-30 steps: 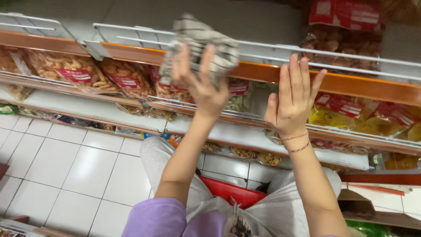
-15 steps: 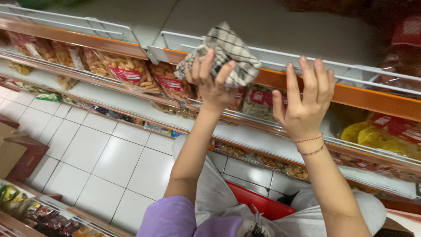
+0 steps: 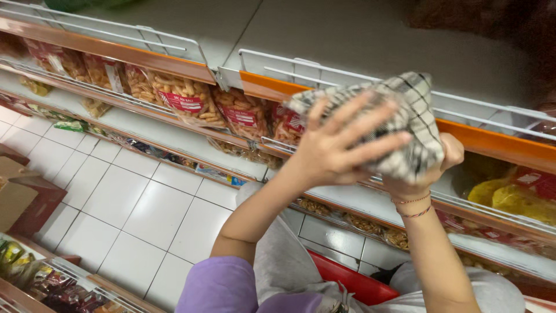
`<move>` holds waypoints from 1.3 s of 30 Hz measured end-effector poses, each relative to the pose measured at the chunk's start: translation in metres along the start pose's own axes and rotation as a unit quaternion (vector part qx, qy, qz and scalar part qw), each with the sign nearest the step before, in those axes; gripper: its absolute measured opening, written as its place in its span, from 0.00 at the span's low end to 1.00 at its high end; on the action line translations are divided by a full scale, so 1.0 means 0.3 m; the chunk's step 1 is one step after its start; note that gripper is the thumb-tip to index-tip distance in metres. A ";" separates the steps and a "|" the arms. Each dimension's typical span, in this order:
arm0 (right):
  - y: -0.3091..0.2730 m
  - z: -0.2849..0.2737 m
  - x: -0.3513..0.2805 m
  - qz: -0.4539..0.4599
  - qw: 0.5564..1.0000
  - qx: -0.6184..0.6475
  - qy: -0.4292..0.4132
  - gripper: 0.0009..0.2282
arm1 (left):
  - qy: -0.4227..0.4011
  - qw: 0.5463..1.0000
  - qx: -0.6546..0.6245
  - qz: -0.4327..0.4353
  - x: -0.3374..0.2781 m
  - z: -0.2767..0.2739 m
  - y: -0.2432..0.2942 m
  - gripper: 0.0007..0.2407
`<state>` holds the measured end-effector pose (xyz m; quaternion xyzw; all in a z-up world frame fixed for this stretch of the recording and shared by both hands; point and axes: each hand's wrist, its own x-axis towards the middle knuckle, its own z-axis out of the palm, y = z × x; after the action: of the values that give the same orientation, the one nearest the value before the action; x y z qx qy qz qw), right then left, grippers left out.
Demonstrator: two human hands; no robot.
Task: The person wipes the edges of retail shelves with a cloth and organizes bags of snack food from a cardboard box onto the shelves while sitting on the floor.
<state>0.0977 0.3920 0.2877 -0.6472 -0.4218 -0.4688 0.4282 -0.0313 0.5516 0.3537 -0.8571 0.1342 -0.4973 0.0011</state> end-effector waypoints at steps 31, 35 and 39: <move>-0.004 -0.029 0.028 -0.105 0.979 -0.167 -0.056 0.13 | -0.003 0.986 0.164 -0.041 -0.244 -0.118 -0.305 0.16; 0.002 -0.036 0.030 -0.103 0.979 -0.167 -0.064 0.15 | 0.033 0.979 0.110 -0.166 -0.315 -0.211 -0.391 0.21; 0.023 -0.029 0.031 -0.124 0.974 -0.184 -0.054 0.17 | 0.122 0.974 0.026 -0.187 -0.317 -0.260 -0.281 0.21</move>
<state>0.1041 0.3830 0.2974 -0.6822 -0.4280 -0.5515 0.2172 -0.1230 0.6652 0.3235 -0.7998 -0.0423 -0.5925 -0.0863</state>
